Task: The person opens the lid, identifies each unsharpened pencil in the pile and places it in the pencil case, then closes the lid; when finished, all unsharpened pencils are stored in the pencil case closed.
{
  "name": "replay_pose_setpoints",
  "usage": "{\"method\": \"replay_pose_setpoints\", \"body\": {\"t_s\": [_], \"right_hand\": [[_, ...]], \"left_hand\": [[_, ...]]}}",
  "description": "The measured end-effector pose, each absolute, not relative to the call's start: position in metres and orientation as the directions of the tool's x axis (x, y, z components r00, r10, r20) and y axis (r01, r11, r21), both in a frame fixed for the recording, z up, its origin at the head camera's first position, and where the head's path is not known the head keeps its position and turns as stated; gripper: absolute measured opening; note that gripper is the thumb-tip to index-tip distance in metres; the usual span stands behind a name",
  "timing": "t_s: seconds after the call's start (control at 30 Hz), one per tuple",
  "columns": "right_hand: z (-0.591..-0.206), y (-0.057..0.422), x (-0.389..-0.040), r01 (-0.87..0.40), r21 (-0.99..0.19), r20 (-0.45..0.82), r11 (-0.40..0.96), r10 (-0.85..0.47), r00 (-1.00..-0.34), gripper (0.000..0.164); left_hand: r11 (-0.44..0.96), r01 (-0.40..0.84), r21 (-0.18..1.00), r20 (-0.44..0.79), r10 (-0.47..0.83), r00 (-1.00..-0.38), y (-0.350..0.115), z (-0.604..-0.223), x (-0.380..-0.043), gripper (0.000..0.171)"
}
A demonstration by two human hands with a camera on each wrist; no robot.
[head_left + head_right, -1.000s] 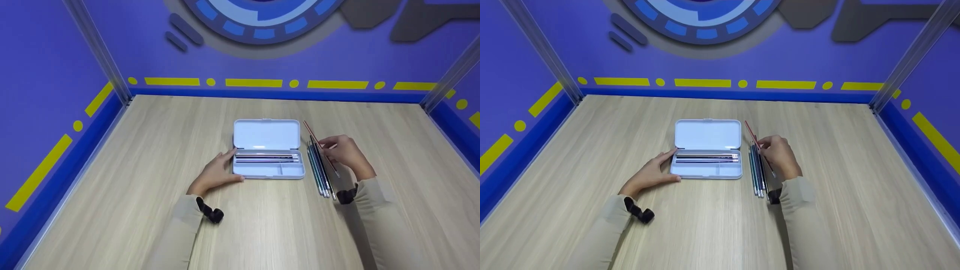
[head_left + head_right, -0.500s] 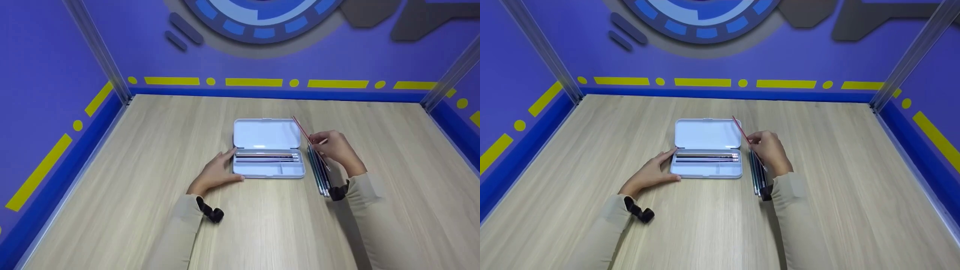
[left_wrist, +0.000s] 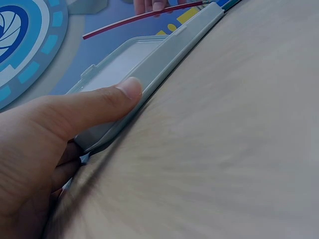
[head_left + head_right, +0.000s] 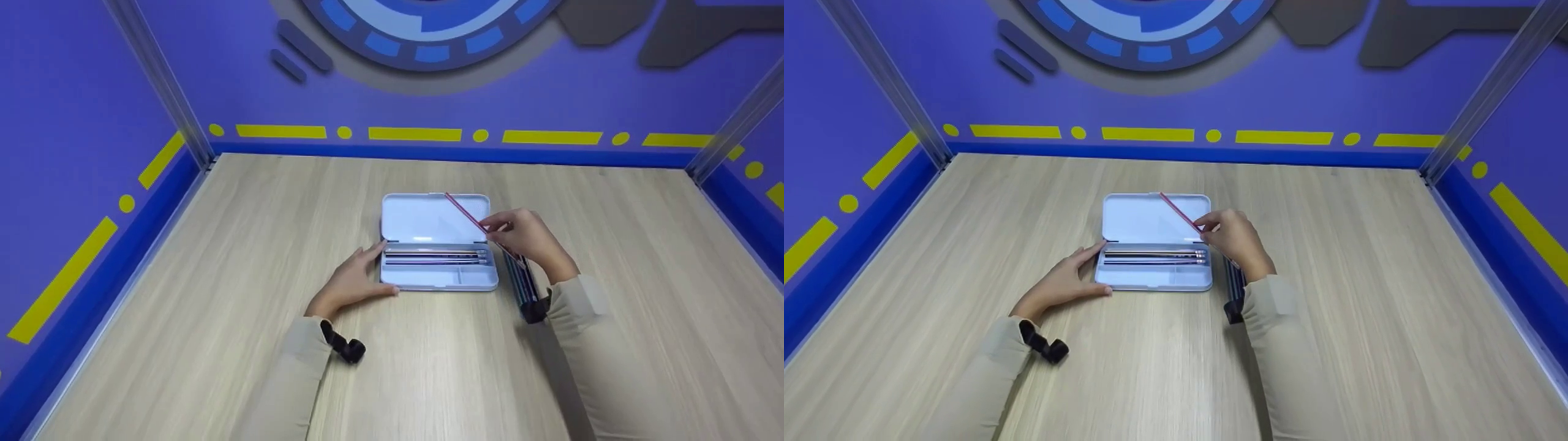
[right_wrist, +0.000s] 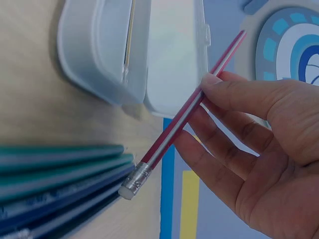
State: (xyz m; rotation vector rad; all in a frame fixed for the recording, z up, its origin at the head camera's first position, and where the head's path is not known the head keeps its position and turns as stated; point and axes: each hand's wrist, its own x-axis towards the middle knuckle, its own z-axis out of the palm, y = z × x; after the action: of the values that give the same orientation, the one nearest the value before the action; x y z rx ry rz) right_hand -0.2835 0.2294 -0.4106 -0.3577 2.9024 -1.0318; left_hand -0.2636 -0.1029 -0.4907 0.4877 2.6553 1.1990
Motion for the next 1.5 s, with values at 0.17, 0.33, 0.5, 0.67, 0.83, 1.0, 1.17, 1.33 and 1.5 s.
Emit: {"method": "replay_pose_setpoints", "body": {"t_s": [0.17, 0.33, 0.5, 0.67, 0.83, 1.0, 1.17, 1.33, 1.5], "right_hand": [[-0.411, 0.219, -0.286, -0.250, -0.625, 0.055, 0.739, -0.278, -0.959, 0.025], [-0.411, 0.208, -0.287, -0.293, -0.616, 0.054, 0.731, -0.332, -0.942, 0.026], [-0.410, 0.196, -0.287, -0.293, -0.588, 0.016, 0.753, -0.352, -0.936, 0.028], [-0.409, 0.188, -0.287, -0.314, -0.567, 0.002, 0.761, -0.380, -0.925, 0.028], [-0.410, 0.180, -0.287, -0.341, -0.535, -0.002, 0.773, -0.405, -0.914, 0.027], [-0.413, 0.174, -0.287, -0.376, -0.502, 0.014, 0.779, -0.427, -0.904, 0.027], [-0.414, 0.170, -0.287, -0.409, -0.497, 0.027, 0.766, -0.457, -0.889, 0.026], [-0.413, 0.169, -0.286, -0.411, -0.510, 0.017, 0.756, -0.469, -0.883, 0.026], [-0.413, 0.168, -0.286, -0.393, -0.517, 0.001, 0.760, -0.459, -0.889, 0.027]], "left_hand": [[0.623, 0.227, 0.748, -0.031, 0.375, -0.926, -0.102, -0.491, -0.265, 0.104], [0.621, 0.233, 0.748, -0.027, 0.379, -0.925, -0.102, -0.492, -0.265, 0.104], [0.619, 0.234, 0.750, -0.026, 0.381, -0.924, -0.103, -0.491, -0.264, 0.104], [0.620, 0.238, 0.747, -0.024, 0.383, -0.923, -0.103, -0.489, -0.263, 0.104], [0.625, 0.231, 0.746, -0.030, 0.378, -0.925, -0.103, -0.489, -0.262, 0.103], [0.629, 0.226, 0.744, -0.032, 0.372, -0.928, -0.102, -0.489, -0.262, 0.102], [0.628, 0.230, 0.744, -0.024, 0.370, -0.929, -0.102, -0.490, -0.263, 0.101], [0.620, 0.236, 0.748, -0.016, 0.372, -0.928, -0.102, -0.490, -0.264, 0.101], [0.623, 0.233, 0.747, -0.020, 0.372, -0.928, -0.102, -0.491, -0.264, 0.103]]}}
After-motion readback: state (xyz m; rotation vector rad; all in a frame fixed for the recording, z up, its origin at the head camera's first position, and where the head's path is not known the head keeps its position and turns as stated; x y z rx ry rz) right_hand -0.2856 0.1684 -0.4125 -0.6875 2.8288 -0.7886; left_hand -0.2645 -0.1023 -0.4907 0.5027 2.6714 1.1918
